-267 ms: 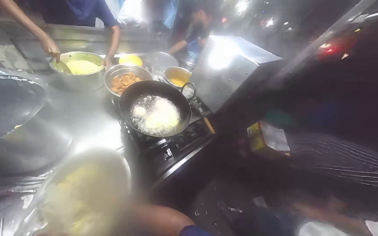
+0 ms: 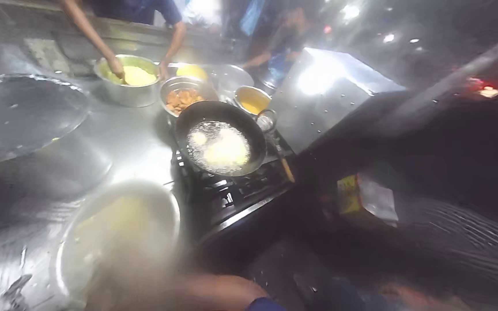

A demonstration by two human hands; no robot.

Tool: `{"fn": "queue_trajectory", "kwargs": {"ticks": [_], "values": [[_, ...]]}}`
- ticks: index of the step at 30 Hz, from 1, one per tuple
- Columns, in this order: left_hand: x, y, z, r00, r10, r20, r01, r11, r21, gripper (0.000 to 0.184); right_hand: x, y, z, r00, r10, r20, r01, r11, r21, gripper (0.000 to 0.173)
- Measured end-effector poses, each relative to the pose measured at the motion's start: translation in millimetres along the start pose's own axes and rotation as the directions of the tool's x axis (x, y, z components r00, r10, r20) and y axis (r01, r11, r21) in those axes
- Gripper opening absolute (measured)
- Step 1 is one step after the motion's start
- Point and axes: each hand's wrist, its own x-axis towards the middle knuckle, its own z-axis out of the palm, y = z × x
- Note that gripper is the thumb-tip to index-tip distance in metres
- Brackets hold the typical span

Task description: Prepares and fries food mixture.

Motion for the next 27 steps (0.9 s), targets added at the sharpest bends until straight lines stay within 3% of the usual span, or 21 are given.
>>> {"fn": "queue_trajectory", "kwargs": {"ticks": [1, 5, 7, 10, 12, 14, 18, 22, 25, 27], "values": [[0, -4, -7, 0.998, 0.026, 0.049, -0.025, 1.0, -0.019, 0.025, -2, 0, -3, 1.0, 0.019, 0.02, -0.02, 0.999, 0.031, 0.054], [-1, 9, 13, 0.969, 0.046, -0.243, -0.058, 0.997, -0.041, 0.036, 0, -18, -35, 0.993, 0.111, 0.026, -0.112, 0.992, 0.064, 0.063], [-3, 17, 7, 0.965, 0.122, -0.233, -0.154, 0.981, -0.122, 0.04, 5, -28, -70, 0.988, 0.146, -0.044, -0.144, 0.988, 0.056, 0.075], [-4, 22, -11, 0.935, 0.278, -0.221, -0.313, 0.938, -0.145, 0.043, 10, -49, -147, 0.988, -0.059, -0.144, 0.021, 0.969, -0.247, 0.07], [-9, 24, -21, 0.921, 0.286, -0.264, -0.322, 0.941, -0.106, 0.044, 13, -71, -202, 0.972, -0.147, -0.184, 0.013, 0.812, -0.583, 0.056], [-15, 22, -33, 0.904, 0.298, -0.306, -0.334, 0.94, -0.068, 0.047, 22, -87, -249, 0.976, -0.06, -0.208, -0.123, 0.637, -0.761, 0.048], [-20, 12, -54, 0.862, 0.309, -0.402, -0.344, 0.939, -0.017, 0.059, 53, -84, -305, 0.935, 0.302, -0.187, -0.298, 0.384, -0.874, 0.037], [-24, 5, -70, 0.836, 0.307, -0.455, -0.297, 0.95, 0.094, 0.071, 64, -73, -320, 0.903, 0.408, -0.132, -0.28, 0.328, -0.902, 0.021], [-16, -8, -85, 0.825, 0.315, -0.47, -0.259, 0.949, 0.181, 0.074, 45, -100, -302, 0.953, 0.196, -0.229, -0.291, 0.395, -0.871, 0.019], [-6, -17, -92, 0.805, 0.334, -0.49, -0.265, 0.942, 0.206, 0.063, 34, -101, -286, 0.99, -0.065, -0.122, -0.072, 0.509, -0.858, 0.021]]}}
